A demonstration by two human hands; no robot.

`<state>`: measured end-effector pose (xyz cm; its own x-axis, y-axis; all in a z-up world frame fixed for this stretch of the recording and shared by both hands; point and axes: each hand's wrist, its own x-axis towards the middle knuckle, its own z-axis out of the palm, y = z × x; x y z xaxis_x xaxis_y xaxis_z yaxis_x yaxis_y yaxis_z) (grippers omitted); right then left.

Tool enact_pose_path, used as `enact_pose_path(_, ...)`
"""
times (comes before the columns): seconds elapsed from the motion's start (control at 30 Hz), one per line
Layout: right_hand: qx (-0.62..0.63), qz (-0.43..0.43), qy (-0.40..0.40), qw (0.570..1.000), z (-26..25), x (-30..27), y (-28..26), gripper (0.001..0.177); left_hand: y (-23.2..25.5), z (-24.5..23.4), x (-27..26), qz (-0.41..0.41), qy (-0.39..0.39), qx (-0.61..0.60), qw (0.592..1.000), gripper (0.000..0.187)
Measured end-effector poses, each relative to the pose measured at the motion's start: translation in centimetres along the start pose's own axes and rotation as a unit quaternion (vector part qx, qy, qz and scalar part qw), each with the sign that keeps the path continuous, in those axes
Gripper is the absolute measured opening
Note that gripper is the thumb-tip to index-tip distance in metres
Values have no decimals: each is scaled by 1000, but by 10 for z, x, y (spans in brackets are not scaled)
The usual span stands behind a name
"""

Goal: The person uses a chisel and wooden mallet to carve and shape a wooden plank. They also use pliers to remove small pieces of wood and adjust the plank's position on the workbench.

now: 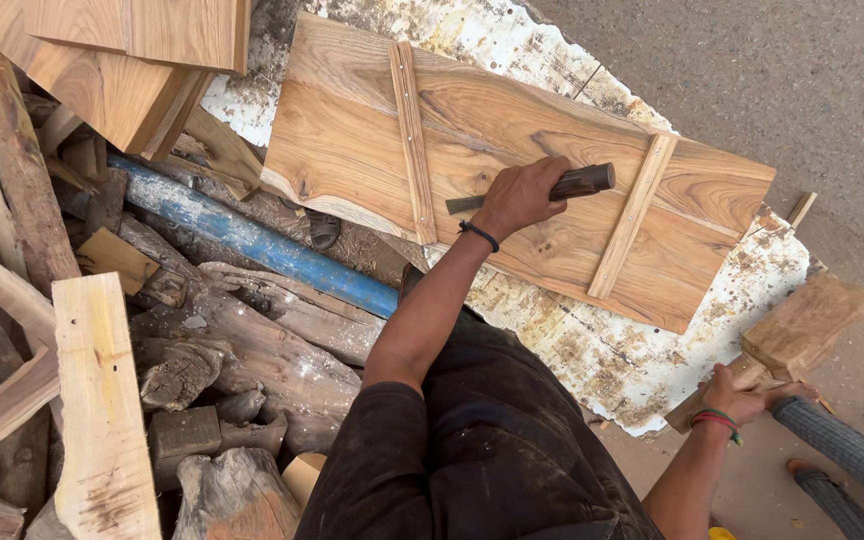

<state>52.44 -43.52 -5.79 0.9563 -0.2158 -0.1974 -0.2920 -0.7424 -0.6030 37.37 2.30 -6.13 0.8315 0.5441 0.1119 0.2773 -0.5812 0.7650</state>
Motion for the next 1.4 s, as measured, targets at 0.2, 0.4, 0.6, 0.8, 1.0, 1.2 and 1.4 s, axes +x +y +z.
enact_pose_path(0.2,376,155,-118,906,-28,-7,-20,23,-13,7,-10,-19,-51,33,998,48)
enact_pose_path(0.4,413,-86,-110,900,-56,-18,-64,14,-17,12,6,1,-82,20,996,38)
enact_pose_path(0.6,422,-321,-44,847,-72,-25,-127,19,-32,-9,5,-35,-92,-4,995,35)
enact_pose_path(0.8,453,-241,-55,857,-67,56,-96,25,-34,-12,11,-46,-45,-23,998,40)
enact_pose_path(1.0,443,-166,-81,877,-4,24,-160,37,-32,-3,-1,-20,-103,-5,994,39)
enact_pose_path(1.2,-51,-317,-332,887,87,-132,-180,48,-34,-20,10,-37,-95,-21,995,34)
enact_pose_path(1.4,120,-156,-357,913,63,-117,-196,28,-31,-14,-1,-3,-103,-31,994,33)
